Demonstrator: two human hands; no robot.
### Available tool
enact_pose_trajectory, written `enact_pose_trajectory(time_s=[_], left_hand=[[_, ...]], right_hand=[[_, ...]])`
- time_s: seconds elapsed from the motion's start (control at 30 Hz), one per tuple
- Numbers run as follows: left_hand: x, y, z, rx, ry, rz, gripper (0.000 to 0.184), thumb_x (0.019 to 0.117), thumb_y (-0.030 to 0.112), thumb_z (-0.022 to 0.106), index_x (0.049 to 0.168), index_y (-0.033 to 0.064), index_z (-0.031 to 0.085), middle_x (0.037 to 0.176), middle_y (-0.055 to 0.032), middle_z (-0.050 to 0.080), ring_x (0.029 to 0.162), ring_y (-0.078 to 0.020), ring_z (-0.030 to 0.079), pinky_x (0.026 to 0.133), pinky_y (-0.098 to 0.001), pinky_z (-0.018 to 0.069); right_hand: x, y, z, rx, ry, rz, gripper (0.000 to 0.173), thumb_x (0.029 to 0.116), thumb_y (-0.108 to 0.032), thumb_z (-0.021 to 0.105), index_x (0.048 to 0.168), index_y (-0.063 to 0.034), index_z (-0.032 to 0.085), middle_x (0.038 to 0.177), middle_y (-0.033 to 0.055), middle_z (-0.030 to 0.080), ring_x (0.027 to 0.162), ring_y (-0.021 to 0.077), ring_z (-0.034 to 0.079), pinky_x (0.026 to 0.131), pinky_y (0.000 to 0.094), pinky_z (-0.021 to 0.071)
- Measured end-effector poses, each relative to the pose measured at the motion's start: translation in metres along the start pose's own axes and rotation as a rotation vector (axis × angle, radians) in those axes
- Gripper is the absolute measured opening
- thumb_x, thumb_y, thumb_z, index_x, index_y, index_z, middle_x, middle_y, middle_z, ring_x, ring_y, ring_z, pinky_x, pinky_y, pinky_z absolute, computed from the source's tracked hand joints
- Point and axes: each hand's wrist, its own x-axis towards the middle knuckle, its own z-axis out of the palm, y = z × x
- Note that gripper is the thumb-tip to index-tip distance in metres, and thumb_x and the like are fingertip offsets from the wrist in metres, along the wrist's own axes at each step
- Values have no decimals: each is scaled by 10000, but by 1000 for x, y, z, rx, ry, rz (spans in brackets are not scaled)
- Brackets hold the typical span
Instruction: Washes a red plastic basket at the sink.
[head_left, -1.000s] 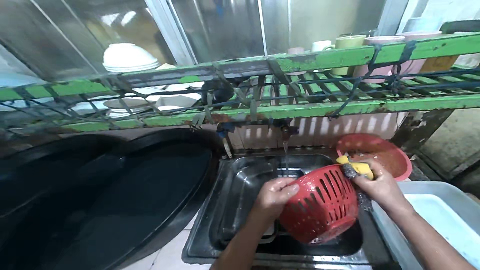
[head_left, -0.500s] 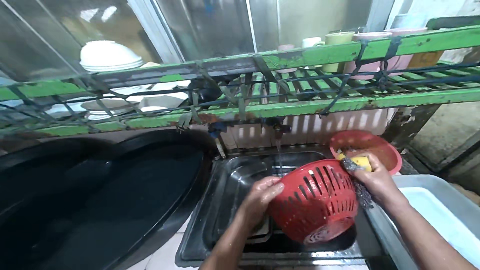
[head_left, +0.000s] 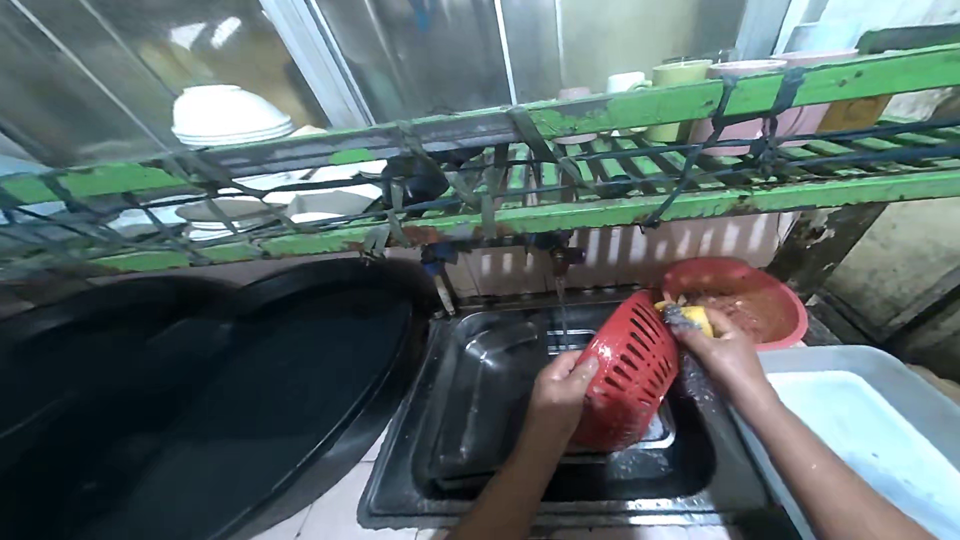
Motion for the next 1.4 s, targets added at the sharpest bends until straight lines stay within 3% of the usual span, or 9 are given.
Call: enact_pose_trajectory(time_s=[0.17,0.4,0.53,0.67,0.87,0.97,1.03,1.2,1.4], left_hand=[[18,6,27,5,157,-181,257,1077,211,528,1203,14,636,937,-114,689,808,-168,676,757,-358,570],[6,15,56,74,38,-232,258,1071,228,549,1209,31,641,924,-120,703,783,-176,703,725,-348,592],[30,18,46,-208,194,-165,221,1085,206,500,1163,33,615,893,-101,662,775,-178,647,703,-350,546],[42,9,26,-269,228,-170,263,1082,225,511,1253,45,597,899,-125,674,731,-197,663,641,-348,561],[-1,4,23,212,-150,-19,324,1057,192,528,1307,20,641,1081,-96,724,922,-119,710,838,-324,593],[-12,4,6,132,-173,41,302,1022,155,551,1255,1,667,1043,-61,741,909,-101,713,823,-304,602],[-9,-3,-6,90,-171,57,296,1007,143,555,1234,-10,669,1011,-56,745,881,-106,717,801,-301,608],[6,-11,-15,90,-177,19,288,1011,171,554,1208,-8,666,929,-54,731,797,-104,700,744,-299,597],[-1,-3,-36,-108,-45,-71,237,1008,101,509,1160,-18,645,858,-73,716,737,-134,694,685,-313,599]], right_hand=[[-58,9,50,-397,-20,-771,310,927,-311,637,1136,-120,765,1208,84,719,1168,301,651,980,534,529],[4,-28,19,-334,59,-255,284,970,-206,705,1173,-8,703,1220,217,665,1163,400,619,991,636,474],[-44,-5,51,-463,46,-783,285,910,-172,670,1168,-78,744,1216,137,699,1171,351,641,988,555,529],[-62,38,46,-523,2,-1098,263,984,-220,544,1191,-199,704,1200,69,710,1138,281,660,987,467,534],[-11,-3,11,-318,29,-337,352,934,-159,719,1235,23,690,1283,234,654,1229,395,607,1048,604,468],[23,2,-9,-204,-24,47,390,963,-191,726,1323,-65,648,1319,211,633,1206,383,610,1018,636,462],[17,2,-7,-224,-62,3,327,960,-148,721,1264,-36,671,1257,216,657,1153,367,635,992,608,487],[-31,-20,29,-487,-153,-830,218,958,-193,622,1116,-129,758,1133,61,722,1147,242,658,992,459,550],[15,-1,-4,-235,-118,-98,340,961,-112,706,1285,-19,663,1342,203,624,1238,351,598,1062,590,450]])
